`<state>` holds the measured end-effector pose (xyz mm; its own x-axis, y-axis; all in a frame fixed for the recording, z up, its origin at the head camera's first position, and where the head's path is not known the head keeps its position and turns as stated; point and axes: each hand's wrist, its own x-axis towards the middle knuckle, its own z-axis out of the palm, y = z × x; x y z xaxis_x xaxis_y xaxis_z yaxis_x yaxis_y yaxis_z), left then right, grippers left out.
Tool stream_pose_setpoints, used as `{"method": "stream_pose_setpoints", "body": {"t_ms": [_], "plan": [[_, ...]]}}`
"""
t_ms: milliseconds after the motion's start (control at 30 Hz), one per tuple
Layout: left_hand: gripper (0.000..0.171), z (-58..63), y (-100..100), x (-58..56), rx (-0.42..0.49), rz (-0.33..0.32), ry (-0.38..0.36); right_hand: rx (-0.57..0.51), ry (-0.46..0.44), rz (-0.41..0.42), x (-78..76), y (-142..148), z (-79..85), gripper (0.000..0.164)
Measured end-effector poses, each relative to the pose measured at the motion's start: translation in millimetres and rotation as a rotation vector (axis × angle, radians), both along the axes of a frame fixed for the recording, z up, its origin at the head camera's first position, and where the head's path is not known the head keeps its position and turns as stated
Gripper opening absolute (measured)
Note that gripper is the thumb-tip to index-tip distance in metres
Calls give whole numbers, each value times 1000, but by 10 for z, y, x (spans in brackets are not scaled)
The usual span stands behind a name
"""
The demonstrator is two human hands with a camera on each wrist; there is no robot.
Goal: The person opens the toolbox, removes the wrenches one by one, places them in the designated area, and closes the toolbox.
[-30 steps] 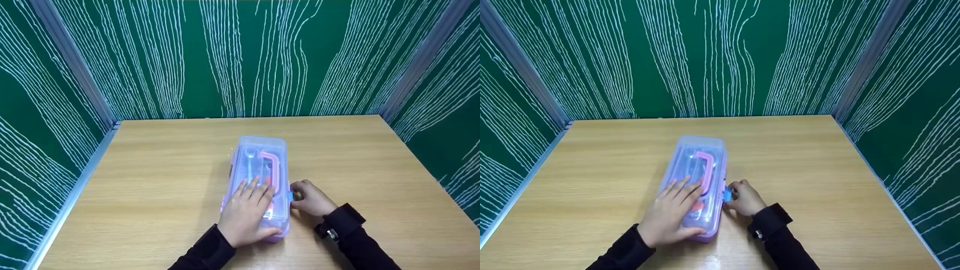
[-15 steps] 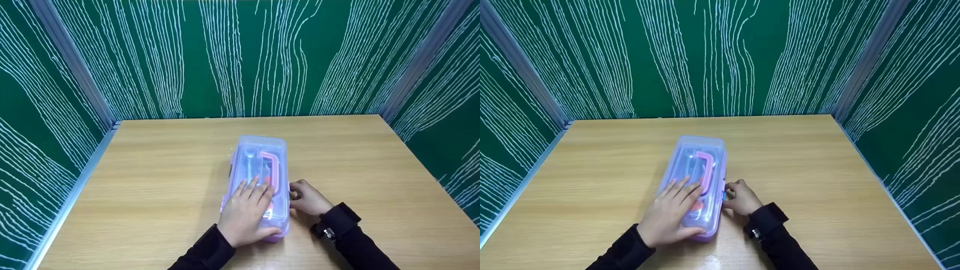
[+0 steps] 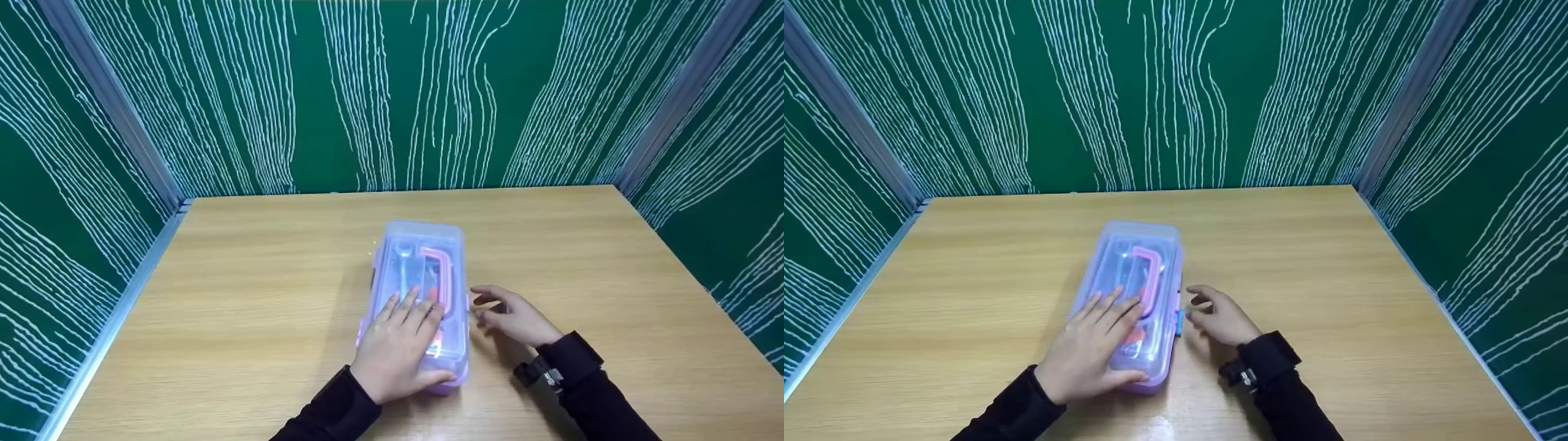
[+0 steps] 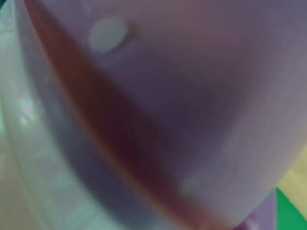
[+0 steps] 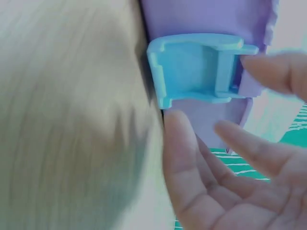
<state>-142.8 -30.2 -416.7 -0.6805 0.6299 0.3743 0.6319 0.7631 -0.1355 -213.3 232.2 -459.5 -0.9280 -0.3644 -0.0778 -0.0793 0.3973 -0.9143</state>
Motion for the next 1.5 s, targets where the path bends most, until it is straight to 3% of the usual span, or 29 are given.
{"method": "stream_pose_setpoints", "body": {"t_ms": [233, 533, 933, 1133, 1500], "plan": [[96, 67, 33, 46, -25, 6, -46, -161, -21, -167, 37, -137, -21, 54], [101, 55, 131, 64, -57, -58, -29, -297, -38, -316, 84, -399, -38, 46], [101, 30, 180, 75, -64, -68, -21, -374, -64, -316, 121, -474, -93, 46], [98, 29, 169, 48, -19, -88, 54, -390, -83, -331, 128, -474, -101, 46], [98, 176, 67, 62, 98, -71, 75, -388, -84, -315, 133, -472, -82, 49]]}}
